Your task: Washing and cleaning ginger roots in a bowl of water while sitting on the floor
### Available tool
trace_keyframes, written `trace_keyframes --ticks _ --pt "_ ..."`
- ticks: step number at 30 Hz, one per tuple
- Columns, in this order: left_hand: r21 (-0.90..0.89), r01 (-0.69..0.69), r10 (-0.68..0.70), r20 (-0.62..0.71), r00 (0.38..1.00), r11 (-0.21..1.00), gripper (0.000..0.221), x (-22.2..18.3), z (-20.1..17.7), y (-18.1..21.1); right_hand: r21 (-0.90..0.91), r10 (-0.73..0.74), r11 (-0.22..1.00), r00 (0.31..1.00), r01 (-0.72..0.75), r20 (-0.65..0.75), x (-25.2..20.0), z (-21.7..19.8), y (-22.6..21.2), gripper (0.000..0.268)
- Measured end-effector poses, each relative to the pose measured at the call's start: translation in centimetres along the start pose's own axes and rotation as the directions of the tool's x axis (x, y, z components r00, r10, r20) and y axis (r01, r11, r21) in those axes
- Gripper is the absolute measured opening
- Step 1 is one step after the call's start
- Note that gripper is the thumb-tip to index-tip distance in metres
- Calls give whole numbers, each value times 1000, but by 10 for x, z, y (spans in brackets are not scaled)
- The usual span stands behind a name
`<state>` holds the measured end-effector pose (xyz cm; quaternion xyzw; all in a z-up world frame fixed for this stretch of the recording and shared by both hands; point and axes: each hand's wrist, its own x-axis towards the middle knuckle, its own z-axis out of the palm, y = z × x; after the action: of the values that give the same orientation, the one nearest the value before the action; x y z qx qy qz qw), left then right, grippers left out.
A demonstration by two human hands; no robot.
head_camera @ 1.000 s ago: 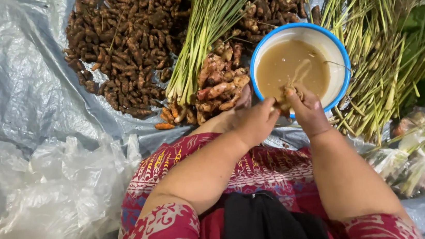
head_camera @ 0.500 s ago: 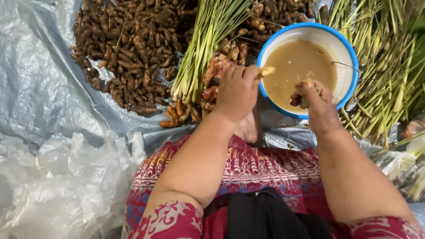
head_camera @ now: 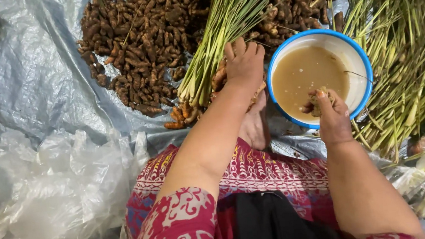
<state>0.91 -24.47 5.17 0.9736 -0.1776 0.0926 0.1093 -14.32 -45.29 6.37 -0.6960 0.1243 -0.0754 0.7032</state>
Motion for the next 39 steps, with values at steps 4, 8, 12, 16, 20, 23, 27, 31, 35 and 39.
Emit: trace_keyframes --ticks 4,8,12,16,20,23,27,31,35,39 --pt "165 88 -129 256 958 982 53 10 -9 12 44 13 999 1000 -12 -20 5 -2 5 24" --pt "167 79 -159 552 818 983 58 14 -43 15 27 18 999 1000 -18 -16 5 -4 12 25" --pt "22 107 -101 561 822 994 43 10 -110 19 -11 97 995 995 -96 26 -1 2 -12 29" --pt "-159 125 -59 366 929 979 26 -4 -157 -4 63 104 993 995 -104 4 -1 1 -13 25" --pt "-221 281 -283 24 959 934 16 -8 -137 -73 -11 130 991 991 -130 15 -2 -4 -17 25" --pt "-266 501 -515 17 857 824 19 -24 -158 -113 -4 136 991 991 -136 5 -1 -7 -18 26" --pt "-176 770 -745 196 638 613 44 -57 -150 -181 -62 153 986 988 -154 -28 -4 3 -33 27" --pt "-77 792 -775 169 609 605 18 -76 -103 -230 31 141 989 990 -142 13 0 -3 -12 23" --pt "-134 795 -742 296 602 592 43 -64 -129 -187 27 136 991 990 -135 -35 5 -7 6 26" --pt "-41 541 -509 286 812 840 63 -49 -53 -211 12 139 990 987 -139 -86 6 -14 19 27"
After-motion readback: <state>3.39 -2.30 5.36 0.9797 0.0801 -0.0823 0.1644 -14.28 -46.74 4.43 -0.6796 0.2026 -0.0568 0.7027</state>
